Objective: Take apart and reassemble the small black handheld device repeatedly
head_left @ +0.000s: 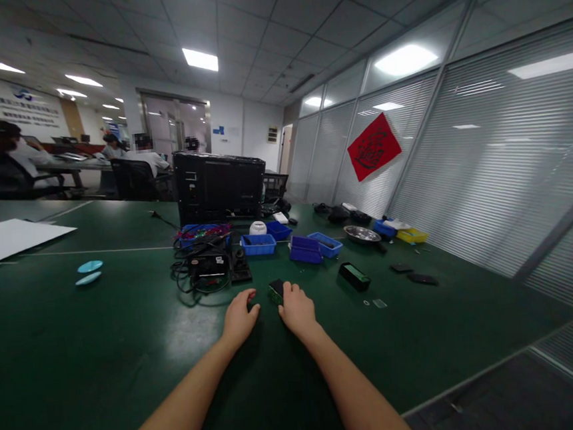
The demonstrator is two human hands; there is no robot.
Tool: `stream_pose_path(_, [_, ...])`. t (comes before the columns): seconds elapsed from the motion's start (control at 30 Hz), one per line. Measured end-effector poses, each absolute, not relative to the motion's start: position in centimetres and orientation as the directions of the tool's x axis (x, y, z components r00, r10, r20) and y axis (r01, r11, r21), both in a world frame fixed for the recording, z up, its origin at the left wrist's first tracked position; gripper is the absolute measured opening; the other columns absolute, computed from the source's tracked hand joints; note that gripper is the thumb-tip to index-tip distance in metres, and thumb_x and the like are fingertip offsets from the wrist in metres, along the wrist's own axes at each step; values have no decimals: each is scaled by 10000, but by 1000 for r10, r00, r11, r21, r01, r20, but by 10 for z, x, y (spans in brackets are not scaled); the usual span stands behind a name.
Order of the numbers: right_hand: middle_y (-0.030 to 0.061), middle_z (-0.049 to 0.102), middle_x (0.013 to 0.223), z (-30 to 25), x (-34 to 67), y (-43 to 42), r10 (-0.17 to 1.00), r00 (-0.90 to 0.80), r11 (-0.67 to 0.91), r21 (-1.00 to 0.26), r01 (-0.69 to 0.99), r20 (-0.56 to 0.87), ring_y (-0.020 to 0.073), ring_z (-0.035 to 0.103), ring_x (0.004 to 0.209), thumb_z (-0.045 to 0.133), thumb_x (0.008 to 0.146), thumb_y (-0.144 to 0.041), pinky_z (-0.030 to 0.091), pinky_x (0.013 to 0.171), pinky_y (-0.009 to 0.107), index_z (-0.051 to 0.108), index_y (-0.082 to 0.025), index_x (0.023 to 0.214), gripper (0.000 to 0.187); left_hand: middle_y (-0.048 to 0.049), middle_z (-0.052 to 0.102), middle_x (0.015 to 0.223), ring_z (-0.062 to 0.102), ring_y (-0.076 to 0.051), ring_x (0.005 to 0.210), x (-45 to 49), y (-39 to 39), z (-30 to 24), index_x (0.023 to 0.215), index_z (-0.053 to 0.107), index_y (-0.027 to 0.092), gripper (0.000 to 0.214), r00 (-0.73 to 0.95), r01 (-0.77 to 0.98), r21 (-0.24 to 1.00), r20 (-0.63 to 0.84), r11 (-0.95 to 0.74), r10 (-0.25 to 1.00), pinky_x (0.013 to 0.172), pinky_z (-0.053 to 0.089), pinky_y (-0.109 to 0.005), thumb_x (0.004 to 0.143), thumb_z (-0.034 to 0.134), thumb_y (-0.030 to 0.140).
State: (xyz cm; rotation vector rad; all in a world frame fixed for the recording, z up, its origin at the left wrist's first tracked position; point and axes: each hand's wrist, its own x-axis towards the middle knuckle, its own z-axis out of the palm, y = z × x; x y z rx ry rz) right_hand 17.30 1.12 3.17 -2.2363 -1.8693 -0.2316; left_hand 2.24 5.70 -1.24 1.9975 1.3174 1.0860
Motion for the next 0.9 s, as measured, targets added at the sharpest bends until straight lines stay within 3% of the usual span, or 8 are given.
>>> stream_pose_path(0.17, [117,534,936,34,154,5,914,37,-72,73,995,405,218,489,866,430,819,-173,382,670,321,509,-182,972,172,-53,620,1012,583,-156,915,20,60,-12,1030,553,181,337,104,416,834,352,-362,930,848,434,-288,694,534,166])
stream_pose_path(0.33, [162,493,1092,32,120,-9,883,-169,110,157,981,439,266,429,946,512,785,-318,355,728,387,542,-151,994,269,-69,624,965,581,-157,892,12,63,-7,935,565,162,261,-87,255,935,276,-247,957,850,436,-304,698,464,120])
stream_pose_path(0.47, [178,462,1165,32,104,-19,869,-242,212,118,970,431,283,385,1016,539,755,-356,316,799,423,561,-132,1006,338,-74,632,935,592,-152,878,6,65,-6,891,557,157,227,-132,216,951,252,-220,959,843,445,-306,715,418,122])
stream_pose_path(0.57, [143,529,1069,37,111,-17,854,-181,224,-30,974,489,253,427,959,505,773,-318,325,794,394,573,-156,1006,291,-73,639,912,600,-156,860,3,65,-7,878,557,156,215,-141,195,959,235,-206,962,816,459,-305,710,424,134])
stream_pose_path(0.67, [104,571,1006,40,132,-6,819,44,165,-308,937,572,211,474,922,425,802,-228,351,803,346,518,-153,1119,339,-67,643,894,603,-164,858,3,62,-7,892,558,159,213,-137,193,961,226,-198,964,797,464,-309,722,431,179])
stream_pose_path(0.77, [82,595,975,34,157,9,847,291,64,-629,775,444,168,533,885,318,830,-198,403,769,284,541,-147,1078,337,-64,639,894,596,-173,862,5,57,-7,925,556,163,236,-122,212,955,237,-208,964,803,456,-322,751,429,261])
stream_pose_path(0.9, [52,617,873,18,166,21,920,303,14,-795,607,247,147,575,749,331,814,-229,452,633,247,591,-177,994,321,-86,616,983,583,-193,890,13,45,-8,987,552,156,340,-84,268,936,260,-229,962,835,434,-339,737,483,376])
